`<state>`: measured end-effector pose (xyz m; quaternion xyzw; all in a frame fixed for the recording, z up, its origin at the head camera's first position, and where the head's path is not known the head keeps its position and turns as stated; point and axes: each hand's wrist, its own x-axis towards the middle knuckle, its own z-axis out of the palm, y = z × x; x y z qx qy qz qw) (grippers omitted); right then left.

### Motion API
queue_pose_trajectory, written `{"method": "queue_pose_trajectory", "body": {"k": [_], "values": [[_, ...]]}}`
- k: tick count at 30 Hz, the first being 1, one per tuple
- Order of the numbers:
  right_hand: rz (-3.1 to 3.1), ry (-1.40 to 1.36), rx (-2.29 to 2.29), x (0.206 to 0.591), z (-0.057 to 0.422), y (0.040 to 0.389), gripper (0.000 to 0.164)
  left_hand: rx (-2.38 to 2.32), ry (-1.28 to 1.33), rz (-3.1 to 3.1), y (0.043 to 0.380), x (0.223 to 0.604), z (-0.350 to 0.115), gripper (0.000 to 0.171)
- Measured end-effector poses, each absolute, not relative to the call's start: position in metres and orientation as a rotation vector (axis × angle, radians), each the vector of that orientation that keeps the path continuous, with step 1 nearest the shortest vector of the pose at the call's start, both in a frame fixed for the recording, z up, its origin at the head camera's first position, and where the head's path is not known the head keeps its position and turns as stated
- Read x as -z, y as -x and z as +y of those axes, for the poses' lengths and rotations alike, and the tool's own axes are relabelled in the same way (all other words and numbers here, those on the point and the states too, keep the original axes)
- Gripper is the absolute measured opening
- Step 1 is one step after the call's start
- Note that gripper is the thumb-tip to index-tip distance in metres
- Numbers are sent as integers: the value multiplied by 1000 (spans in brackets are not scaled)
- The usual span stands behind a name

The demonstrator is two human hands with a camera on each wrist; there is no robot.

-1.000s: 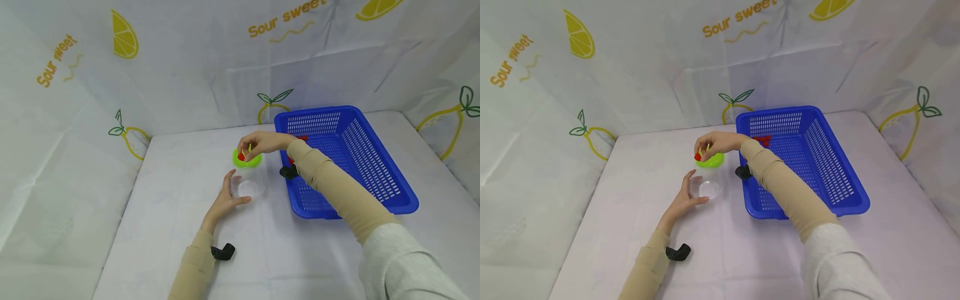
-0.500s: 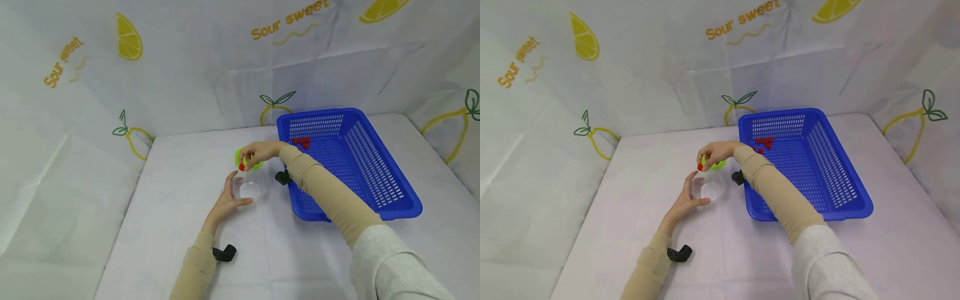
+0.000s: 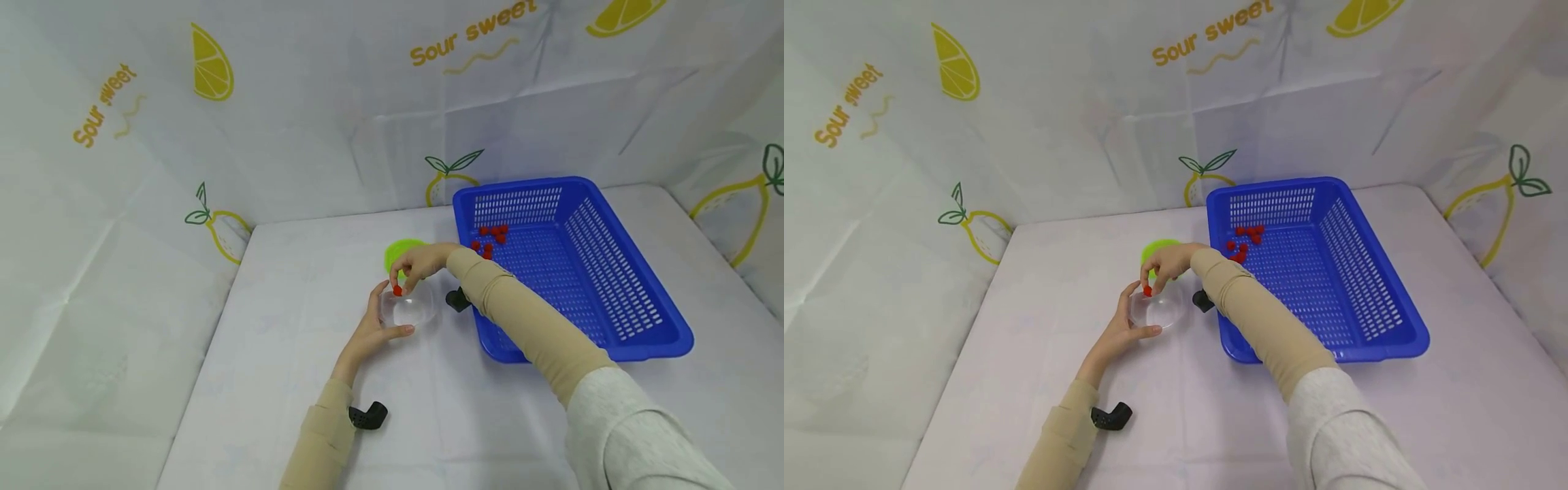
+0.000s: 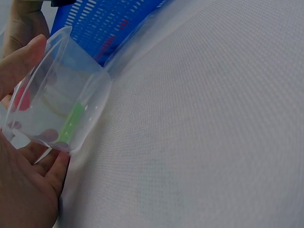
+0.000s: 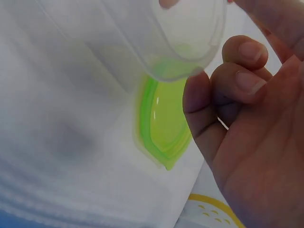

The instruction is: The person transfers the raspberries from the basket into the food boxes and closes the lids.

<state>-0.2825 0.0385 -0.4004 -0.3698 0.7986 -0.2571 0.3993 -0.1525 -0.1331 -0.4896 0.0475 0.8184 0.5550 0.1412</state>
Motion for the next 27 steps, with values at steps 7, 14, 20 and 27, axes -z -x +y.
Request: {"method": "queue_pose_trajectory", "body": {"k": [7,14,20,27], "values": [[2022,971,611,407,38,278,21,-1574,-145,2380,152,493,-134,99],[2120,993,452,406,32,274,18,-1586,-143,2385,153,492,-133,100],[2139,1004,435,407,30,272,17,-1596,-145,2380,153,493,-134,99],[2156,1023,413,407,32,273,20,-1609,-151,2372,153,492,-133,98]]}}
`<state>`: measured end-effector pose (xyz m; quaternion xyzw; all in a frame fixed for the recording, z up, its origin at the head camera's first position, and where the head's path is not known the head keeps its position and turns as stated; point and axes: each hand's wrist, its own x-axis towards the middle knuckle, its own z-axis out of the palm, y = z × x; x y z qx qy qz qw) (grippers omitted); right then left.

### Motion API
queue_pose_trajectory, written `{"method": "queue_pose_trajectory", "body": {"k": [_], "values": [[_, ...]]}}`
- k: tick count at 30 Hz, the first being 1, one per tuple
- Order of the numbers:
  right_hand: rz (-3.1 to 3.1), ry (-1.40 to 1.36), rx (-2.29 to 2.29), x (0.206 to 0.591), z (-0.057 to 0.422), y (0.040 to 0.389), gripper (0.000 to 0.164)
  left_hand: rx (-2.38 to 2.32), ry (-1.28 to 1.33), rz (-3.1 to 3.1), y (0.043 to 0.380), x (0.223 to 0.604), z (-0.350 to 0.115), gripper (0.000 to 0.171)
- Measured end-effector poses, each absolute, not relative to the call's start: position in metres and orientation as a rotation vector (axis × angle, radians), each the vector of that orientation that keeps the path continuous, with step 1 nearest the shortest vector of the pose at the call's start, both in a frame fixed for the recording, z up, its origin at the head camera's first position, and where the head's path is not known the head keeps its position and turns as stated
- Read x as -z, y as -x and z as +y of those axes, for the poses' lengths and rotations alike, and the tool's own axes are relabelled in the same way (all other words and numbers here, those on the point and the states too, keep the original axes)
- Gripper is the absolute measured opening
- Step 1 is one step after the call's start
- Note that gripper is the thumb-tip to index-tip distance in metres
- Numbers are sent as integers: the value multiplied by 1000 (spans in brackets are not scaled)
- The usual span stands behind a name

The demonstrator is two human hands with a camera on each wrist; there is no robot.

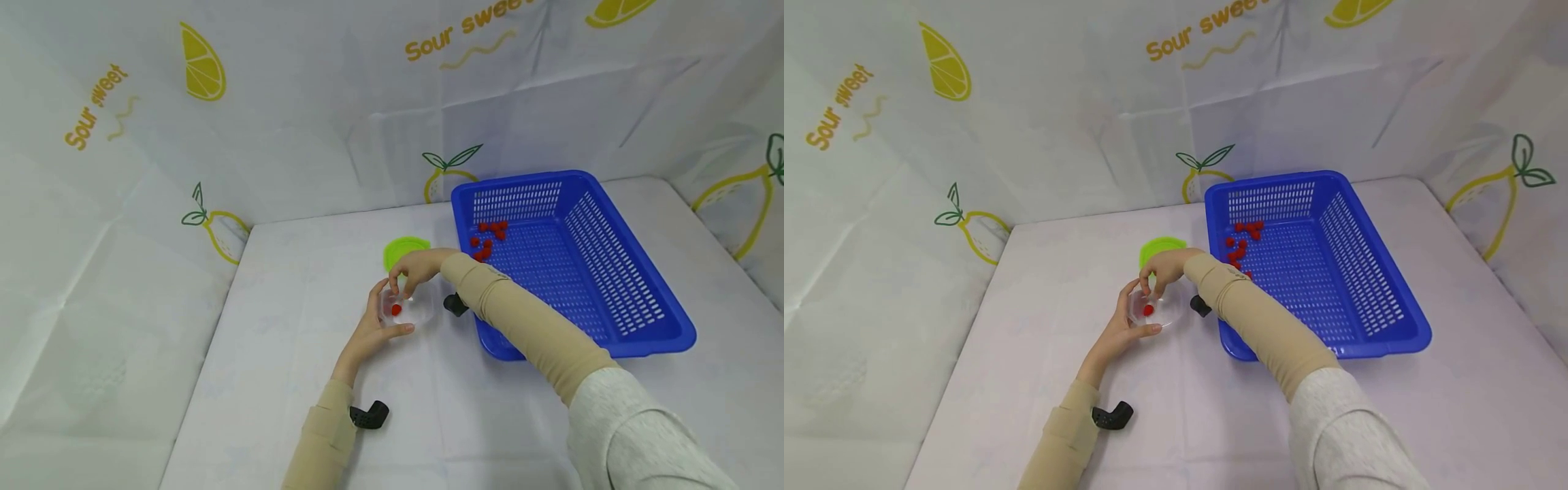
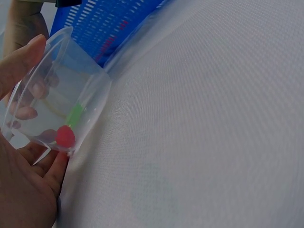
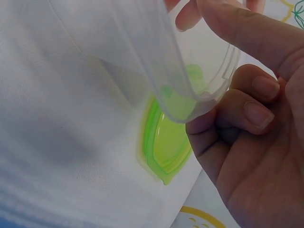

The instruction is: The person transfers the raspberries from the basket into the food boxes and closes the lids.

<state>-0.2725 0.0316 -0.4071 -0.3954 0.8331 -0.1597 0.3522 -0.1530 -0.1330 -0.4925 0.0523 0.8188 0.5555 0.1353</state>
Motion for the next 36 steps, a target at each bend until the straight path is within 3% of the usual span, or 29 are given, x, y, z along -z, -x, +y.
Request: {"method": "queue_pose_trajectory", "body": {"k": [23,36], "values": [[2106,983,357,390,34,268,29,-1608,-128,2374,151,495,-133,99],[2188,1055,517,358,63,267,28,-1666,-211,2362,154,494,-133,99]]}}
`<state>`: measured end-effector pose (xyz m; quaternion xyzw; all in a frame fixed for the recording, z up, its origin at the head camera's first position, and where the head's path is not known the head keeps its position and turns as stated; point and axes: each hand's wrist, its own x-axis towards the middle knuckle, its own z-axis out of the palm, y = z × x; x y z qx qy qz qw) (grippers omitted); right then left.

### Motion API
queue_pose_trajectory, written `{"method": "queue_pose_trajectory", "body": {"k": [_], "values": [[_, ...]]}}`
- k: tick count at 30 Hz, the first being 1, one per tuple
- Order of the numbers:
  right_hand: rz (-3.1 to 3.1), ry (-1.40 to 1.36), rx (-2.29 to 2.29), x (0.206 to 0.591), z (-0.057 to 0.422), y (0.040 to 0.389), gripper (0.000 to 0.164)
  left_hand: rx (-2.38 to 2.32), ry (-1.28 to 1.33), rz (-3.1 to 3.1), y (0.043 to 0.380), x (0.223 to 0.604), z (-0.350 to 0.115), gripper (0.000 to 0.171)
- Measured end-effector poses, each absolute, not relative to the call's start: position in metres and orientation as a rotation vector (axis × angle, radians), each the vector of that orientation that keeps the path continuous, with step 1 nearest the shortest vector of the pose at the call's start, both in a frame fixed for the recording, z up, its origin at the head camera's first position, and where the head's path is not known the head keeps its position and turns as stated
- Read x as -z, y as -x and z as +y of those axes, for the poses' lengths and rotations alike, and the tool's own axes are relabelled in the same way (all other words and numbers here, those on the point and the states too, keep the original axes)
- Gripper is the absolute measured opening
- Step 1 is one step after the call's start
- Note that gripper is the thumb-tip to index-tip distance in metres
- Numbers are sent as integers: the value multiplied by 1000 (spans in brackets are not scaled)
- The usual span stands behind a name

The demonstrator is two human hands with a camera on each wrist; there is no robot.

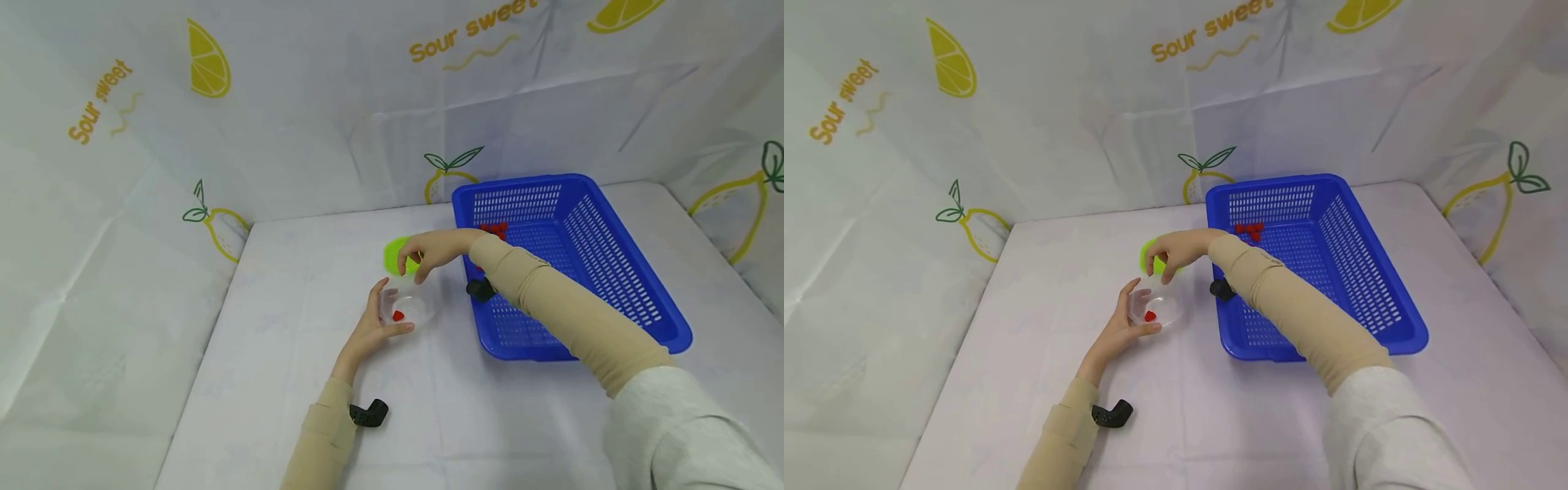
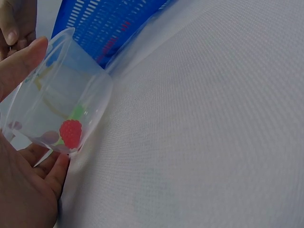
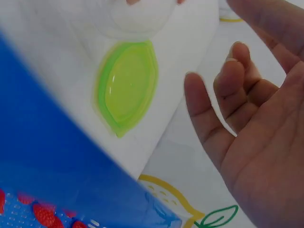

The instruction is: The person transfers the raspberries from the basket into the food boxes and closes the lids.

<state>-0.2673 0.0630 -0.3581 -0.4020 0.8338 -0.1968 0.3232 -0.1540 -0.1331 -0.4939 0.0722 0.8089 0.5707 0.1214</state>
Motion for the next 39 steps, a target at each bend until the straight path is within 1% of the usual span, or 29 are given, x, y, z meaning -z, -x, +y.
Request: {"method": "queue_pose_trajectory", "body": {"k": [4,12,17,25,30,39], "values": [[2167,1038,648,350,77,266,30,-1660,-199,2368,154,495,-132,100],[2190,993,864,339,102,266,28,-1659,-171,2356,152,489,-131,99],[2235,897,1021,339,122,264,28,-1651,-155,2373,149,495,-134,99],[2233,695,1231,355,159,266,28,-1639,-139,2386,146,496,-136,98],[2207,656,1285,367,179,267,33,-1638,-146,2389,147,496,-135,97],[2235,565,1299,386,200,266,28,-1659,-174,2386,149,492,-132,98]]}}
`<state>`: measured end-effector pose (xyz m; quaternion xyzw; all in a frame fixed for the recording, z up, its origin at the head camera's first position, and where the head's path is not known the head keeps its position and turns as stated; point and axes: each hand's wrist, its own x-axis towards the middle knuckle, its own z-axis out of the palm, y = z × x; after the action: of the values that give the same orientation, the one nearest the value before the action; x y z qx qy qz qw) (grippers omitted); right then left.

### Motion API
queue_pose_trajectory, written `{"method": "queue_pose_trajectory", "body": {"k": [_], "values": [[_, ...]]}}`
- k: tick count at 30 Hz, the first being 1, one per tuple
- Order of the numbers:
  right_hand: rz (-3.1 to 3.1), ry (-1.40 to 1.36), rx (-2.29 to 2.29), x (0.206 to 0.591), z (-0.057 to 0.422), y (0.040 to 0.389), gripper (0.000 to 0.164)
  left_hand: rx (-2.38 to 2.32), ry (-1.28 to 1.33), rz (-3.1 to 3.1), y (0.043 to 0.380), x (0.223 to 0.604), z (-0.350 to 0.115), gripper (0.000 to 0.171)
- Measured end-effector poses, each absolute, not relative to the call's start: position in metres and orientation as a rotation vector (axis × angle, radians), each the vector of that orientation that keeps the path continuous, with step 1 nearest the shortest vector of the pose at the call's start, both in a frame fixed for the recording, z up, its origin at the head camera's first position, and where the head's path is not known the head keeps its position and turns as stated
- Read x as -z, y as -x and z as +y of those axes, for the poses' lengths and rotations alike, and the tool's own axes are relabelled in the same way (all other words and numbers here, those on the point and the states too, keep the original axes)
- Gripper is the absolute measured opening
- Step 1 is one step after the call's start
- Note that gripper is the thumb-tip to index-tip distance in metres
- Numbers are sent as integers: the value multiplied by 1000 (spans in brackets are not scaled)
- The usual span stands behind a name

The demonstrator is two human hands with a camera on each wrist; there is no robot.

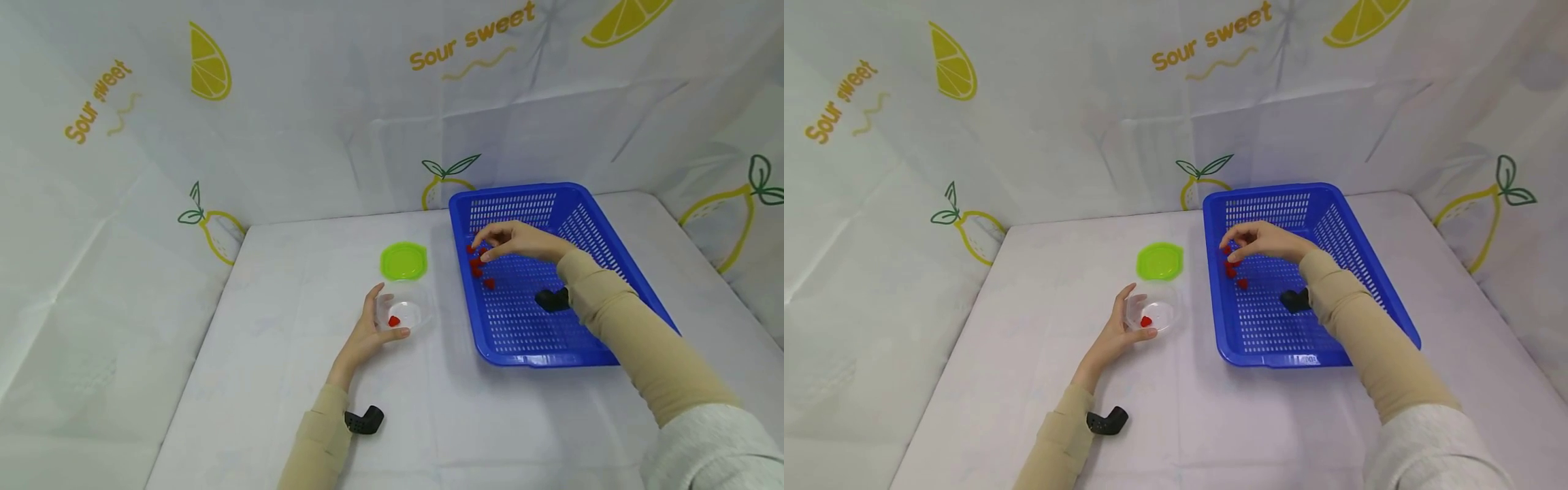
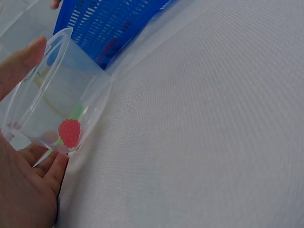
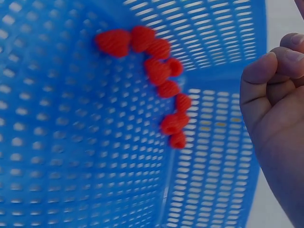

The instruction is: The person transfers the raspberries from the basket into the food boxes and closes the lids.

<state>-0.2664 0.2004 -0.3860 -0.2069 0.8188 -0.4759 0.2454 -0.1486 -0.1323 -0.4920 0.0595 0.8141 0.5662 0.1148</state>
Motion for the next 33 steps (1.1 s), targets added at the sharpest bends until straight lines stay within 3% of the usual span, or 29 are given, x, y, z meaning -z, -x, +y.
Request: {"method": "queue_pose_trajectory", "body": {"k": [10,16,33], "values": [[2261,513,1223,415,211,272,38,-1669,-159,2376,149,493,-133,97],[2283,482,1125,428,215,273,29,-1673,-156,2368,149,493,-133,97],[2240,432,998,449,221,274,36,-1686,-142,2359,149,494,-132,97]]}}
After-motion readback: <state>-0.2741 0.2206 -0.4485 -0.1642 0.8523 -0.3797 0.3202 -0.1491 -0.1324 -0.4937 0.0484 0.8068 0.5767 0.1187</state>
